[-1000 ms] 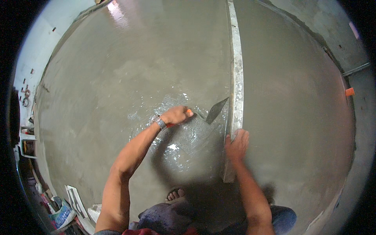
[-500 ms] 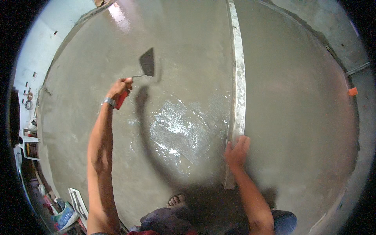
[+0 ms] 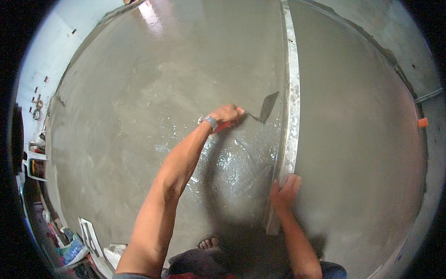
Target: The person smooths a wet concrete floor using a trowel and a long straightedge. They repeatedly level and flatten the surface, moving the straightedge across the floor to create an even finish.
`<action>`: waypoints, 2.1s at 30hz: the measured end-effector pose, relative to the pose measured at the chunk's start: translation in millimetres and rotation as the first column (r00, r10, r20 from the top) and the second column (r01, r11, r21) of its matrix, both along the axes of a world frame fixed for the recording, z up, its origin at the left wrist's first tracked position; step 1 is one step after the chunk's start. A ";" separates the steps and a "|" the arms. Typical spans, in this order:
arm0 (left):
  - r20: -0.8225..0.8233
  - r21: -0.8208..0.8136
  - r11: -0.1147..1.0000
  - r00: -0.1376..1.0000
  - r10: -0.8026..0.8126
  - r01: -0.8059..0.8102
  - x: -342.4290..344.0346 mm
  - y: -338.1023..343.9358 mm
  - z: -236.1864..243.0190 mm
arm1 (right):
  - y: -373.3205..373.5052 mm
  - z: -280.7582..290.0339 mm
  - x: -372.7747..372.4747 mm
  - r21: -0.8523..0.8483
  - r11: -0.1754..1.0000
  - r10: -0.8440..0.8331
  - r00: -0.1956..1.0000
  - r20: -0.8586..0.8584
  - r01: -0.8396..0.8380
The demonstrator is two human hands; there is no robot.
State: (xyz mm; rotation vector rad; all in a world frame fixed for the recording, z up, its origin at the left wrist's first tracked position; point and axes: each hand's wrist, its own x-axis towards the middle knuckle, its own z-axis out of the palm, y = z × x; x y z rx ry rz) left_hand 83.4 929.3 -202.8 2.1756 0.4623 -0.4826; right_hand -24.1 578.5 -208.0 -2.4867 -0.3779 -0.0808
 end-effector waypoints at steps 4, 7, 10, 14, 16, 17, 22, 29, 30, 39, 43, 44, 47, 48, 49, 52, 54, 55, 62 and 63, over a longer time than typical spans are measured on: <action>-0.015 -0.116 0.978 0.985 0.174 -0.175 -12.3 51.7 -9.3 | -3.1 6.2 -0.6 -0.056 0.998 -0.007 1.000 0.009 0.007; 0.022 -0.062 0.962 0.963 0.269 -0.267 -46.7 124.9 -14.1 | -3.9 10.2 -0.7 -0.039 0.998 -0.041 0.999 -0.023 0.040; 0.013 -0.119 0.855 0.861 0.509 -0.504 -146.0 261.1 -25.2 | 14.0 0.9 -3.4 0.010 1.000 0.021 1.000 -0.021 -0.021; 0.101 -0.250 0.609 0.605 0.790 -0.753 -245.1 281.9 39.0 | -5.2 -4.6 -3.9 -0.053 0.998 -0.035 0.999 0.014 0.036; 0.256 -0.093 0.638 0.601 0.758 -0.765 -308.3 279.6 62.0 | -10.0 0.7 -1.1 -0.023 1.000 0.001 0.998 0.068 0.000; 0.303 0.005 0.644 0.615 0.728 -0.765 -361.5 297.6 65.0 | -5.2 1.9 -3.4 -0.016 1.000 0.014 0.998 0.059 -0.014; 0.446 0.535 0.268 0.537 0.716 -0.801 -594.6 273.4 40.2 | 2.4 -1.1 -0.8 -0.047 0.998 0.043 0.999 0.021 -0.041; 0.432 0.616 -0.170 0.149 0.889 -0.769 -745.0 147.4 -31.7 | -24.7 -36.9 5.6 -0.110 0.994 0.025 0.987 0.158 -0.008; 0.395 0.623 -0.213 0.067 0.916 -0.753 -754.1 134.8 -35.6 | -29.9 -33.3 7.1 -0.134 0.991 0.033 0.995 0.093 -0.020; 0.268 0.671 -0.119 0.090 0.959 -0.732 -818.3 95.4 -18.4 | -23.5 -26.8 11.0 -0.193 0.978 0.098 0.992 0.076 -0.082; 0.111 0.757 0.087 0.259 0.959 -0.648 -782.1 114.7 16.4 | -44.2 -37.2 16.1 -0.291 0.957 -0.002 0.996 0.084 0.026; 0.088 0.787 0.105 0.279 0.956 -0.608 -800.5 120.9 21.3 | -53.3 -44.8 17.5 -0.312 0.948 -0.028 0.994 0.105 0.060; 0.084 0.798 0.204 0.440 0.894 -0.567 -833.7 104.1 21.6 | -17.1 -27.7 -4.6 -0.210 0.968 -0.138 0.990 0.009 0.137; -0.009 0.829 0.242 0.422 0.907 -0.504 -885.9 94.7 11.3 | -15.4 -40.0 2.9 -0.222 0.973 -0.044 0.996 0.072 0.059; 0.081 0.700 0.106 0.226 0.971 -0.706 -880.0 85.7 -2.8 | -17.7 -32.8 7.0 -0.220 0.975 -0.021 0.994 0.109 0.044; 0.024 0.869 0.103 0.248 0.969 -0.484 -855.7 76.2 -0.7 | 0.4 2.4 4.0 -0.193 0.981 0.014 1.000 0.010 -0.012; 0.097 0.921 0.040 0.327 0.940 -0.388 -805.3 75.3 17.6 | -1.2 18.9 -3.6 -0.158 0.987 -0.040 0.998 -0.042 0.033; 0.144 0.932 0.025 0.432 0.890 -0.361 -801.6 82.3 13.4 | 1.2 20.9 -4.3 -0.133 0.990 -0.052 0.995 -0.081 0.041; 0.433 0.518 0.649 0.825 0.363 -0.558 -477.9 -21.4 37.5 | 35.5 35.4 58.9 -0.088 0.995 -0.058 0.994 -0.092 0.050; 0.437 0.288 0.839 0.843 0.313 -0.461 -419.2 -52.3 58.1 | 37.3 34.3 72.1 -0.108 0.993 -0.059 0.994 -0.096 0.048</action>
